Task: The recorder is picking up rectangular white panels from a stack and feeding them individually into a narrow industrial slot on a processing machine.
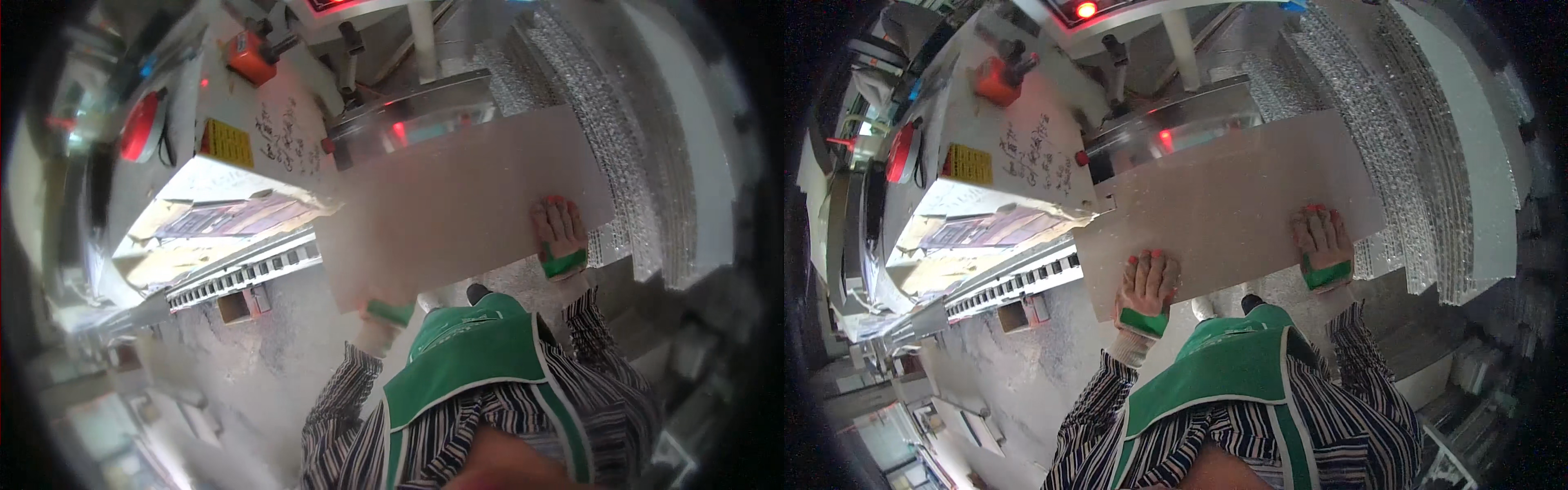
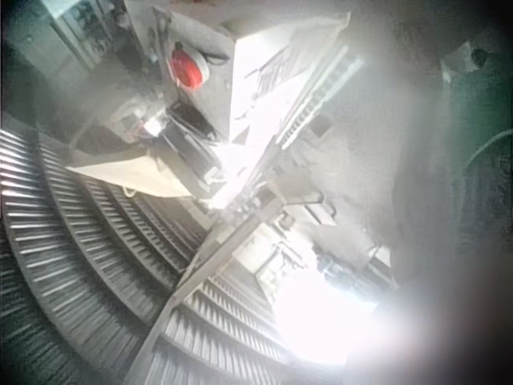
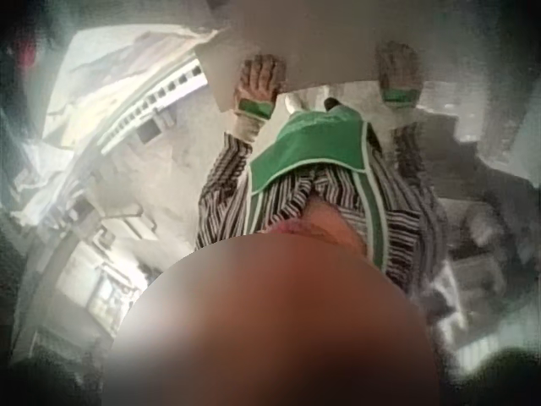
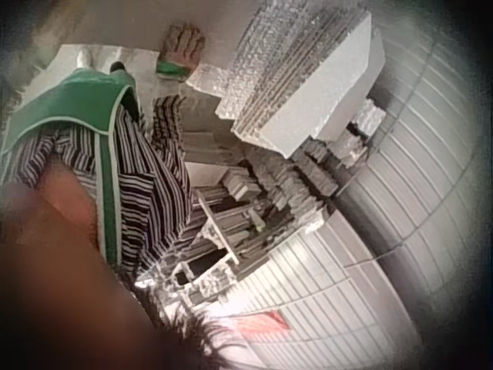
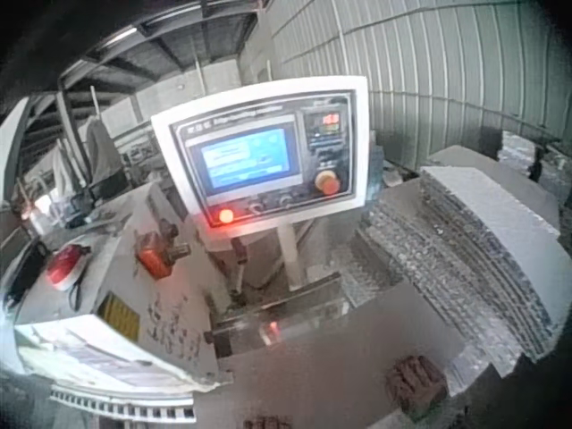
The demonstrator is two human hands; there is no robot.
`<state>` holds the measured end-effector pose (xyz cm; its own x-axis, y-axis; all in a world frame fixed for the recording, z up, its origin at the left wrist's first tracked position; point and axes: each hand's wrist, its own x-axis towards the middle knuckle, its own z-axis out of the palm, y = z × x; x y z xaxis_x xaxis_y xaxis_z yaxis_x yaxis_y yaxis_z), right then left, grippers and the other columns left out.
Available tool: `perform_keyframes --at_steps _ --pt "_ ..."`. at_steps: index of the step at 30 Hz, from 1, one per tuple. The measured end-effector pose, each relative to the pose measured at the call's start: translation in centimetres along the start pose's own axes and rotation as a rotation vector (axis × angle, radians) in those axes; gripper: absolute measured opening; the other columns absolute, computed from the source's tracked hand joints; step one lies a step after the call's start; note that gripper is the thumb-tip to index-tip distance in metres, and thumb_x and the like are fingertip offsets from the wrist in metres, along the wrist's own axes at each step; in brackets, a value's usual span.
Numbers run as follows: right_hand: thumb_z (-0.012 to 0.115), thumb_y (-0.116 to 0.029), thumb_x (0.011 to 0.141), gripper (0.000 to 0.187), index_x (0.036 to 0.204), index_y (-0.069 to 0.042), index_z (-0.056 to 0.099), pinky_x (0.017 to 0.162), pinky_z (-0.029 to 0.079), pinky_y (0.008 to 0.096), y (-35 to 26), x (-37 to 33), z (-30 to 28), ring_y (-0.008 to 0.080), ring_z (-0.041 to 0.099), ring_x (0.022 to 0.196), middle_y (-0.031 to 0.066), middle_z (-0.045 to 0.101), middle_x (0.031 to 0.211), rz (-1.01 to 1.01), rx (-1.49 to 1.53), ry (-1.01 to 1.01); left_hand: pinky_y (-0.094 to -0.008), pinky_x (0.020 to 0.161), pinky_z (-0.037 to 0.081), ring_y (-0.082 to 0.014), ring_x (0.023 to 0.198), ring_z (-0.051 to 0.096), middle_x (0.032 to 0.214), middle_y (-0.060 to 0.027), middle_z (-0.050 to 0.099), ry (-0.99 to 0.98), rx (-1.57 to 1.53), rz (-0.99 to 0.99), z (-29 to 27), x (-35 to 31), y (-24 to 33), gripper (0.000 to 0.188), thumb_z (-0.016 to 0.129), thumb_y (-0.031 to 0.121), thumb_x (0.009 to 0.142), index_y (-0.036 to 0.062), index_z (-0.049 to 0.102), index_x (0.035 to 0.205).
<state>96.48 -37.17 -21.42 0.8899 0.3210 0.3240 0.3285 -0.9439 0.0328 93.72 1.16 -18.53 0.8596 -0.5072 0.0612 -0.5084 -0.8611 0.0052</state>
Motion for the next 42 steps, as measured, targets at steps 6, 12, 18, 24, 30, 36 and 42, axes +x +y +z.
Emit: perform_keyframes --at_steps 6,12,18,24,30,36,42 --pt "0.062 -0.022 0.09 0.054 0.142 -0.009 0.054 0.121 0.035 0.0542 2.5 3.2 1.0 0.0364 0.049 0.141 0.0171 0.052 0.15 -0.043 -0.052 0.002 -0.0567 0.118 0.036 -0.0384 0.146 0.04 0.159 -0.0186 0.04 0.021 0.008 -0.024 -0.7 3.7 -0.6 0.066 0.067 0.034 0.093 0.0076 0.046 0.151" --pt "0.053 -0.025 0.099 0.051 0.147 -0.008 0.051 0.123 0.034 0.0513 3.1 3.5 2.4 0.0335 0.042 0.147 0.0162 0.045 0.158 -0.031 -0.132 -0.085 -0.0556 0.119 0.036 -0.0374 0.146 0.04 0.158 -0.0164 0.041 -0.003 0.048 -0.022 -0.2 4.9 -0.9 0.063 0.064 0.033 0.095 0.0114 0.047 0.152" --pt "0.058 -0.025 0.094 0.057 0.147 -0.008 0.049 0.117 0.041 0.0549 5.1 4.6 4.9 0.0363 0.042 0.146 0.017 0.045 0.157 -0.143 -0.041 0.049 -0.0518 0.121 0.034 -0.0319 0.147 0.039 0.158 -0.0113 0.042 -0.061 -0.302 -0.181 2.5 5.0 -4.1 0.062 0.067 0.03 0.093 0.0137 0.049 0.15" --pt "0.064 -0.033 0.085 0.068 0.148 -0.012 0.05 0.118 0.039 0.0526 7.5 6.2 2.9 0.0367 0.047 0.141 0.0185 0.047 0.154 -0.218 -0.114 -0.285 -0.0508 0.122 0.034 -0.0295 0.147 0.039 0.158 -0.0096 0.043 -0.012 -0.096 -0.061 0.4 7.3 -3.2 0.061 0.067 0.025 0.09 0.0168 0.051 0.148" --pt "0.066 -0.038 0.081 0.076 0.149 -0.01 0.047 0.118 0.039 0.052 6.8 6.5 1.8 0.0368 0.049 0.139 0.018 0.048 0.153 -0.223 -0.133 -0.327 -0.051 0.121 0.035 -0.0292 0.147 0.04 0.155 -0.0085 0.046 0.006 -0.126 -0.084 -1.9 7.9 -2.6 0.062 0.069 0.023 0.087 0.0187 0.054 0.147" --pt "0.067 -0.041 0.08 0.083 0.153 -0.011 0.041 0.117 0.04 0.0522 6.1 7.1 0.8 0.0364 0.048 0.139 0.0195 0.046 0.153 -0.202 -0.129 -0.425 -0.0512 0.12 0.038 -0.0288 0.144 0.044 0.152 -0.0086 0.05 -0.035 -0.161 -0.065 -0.8 7.6 -3.4 0.065 0.071 0.022 0.083 0.019 0.055 0.146" --pt "0.061 -0.034 0.088 0.071 0.152 -0.011 0.043 0.115 0.041 0.0535 4.9 7.8 0.1 0.0378 0.049 0.139 0.0194 0.046 0.153 -0.213 -0.127 -0.427 -0.05 0.117 0.041 -0.0282 0.141 0.048 0.149 -0.0069 0.053 -0.078 -0.246 -0.209 2.1 5.4 -4.0 0.064 0.071 0.021 0.082 0.0198 0.056 0.144"
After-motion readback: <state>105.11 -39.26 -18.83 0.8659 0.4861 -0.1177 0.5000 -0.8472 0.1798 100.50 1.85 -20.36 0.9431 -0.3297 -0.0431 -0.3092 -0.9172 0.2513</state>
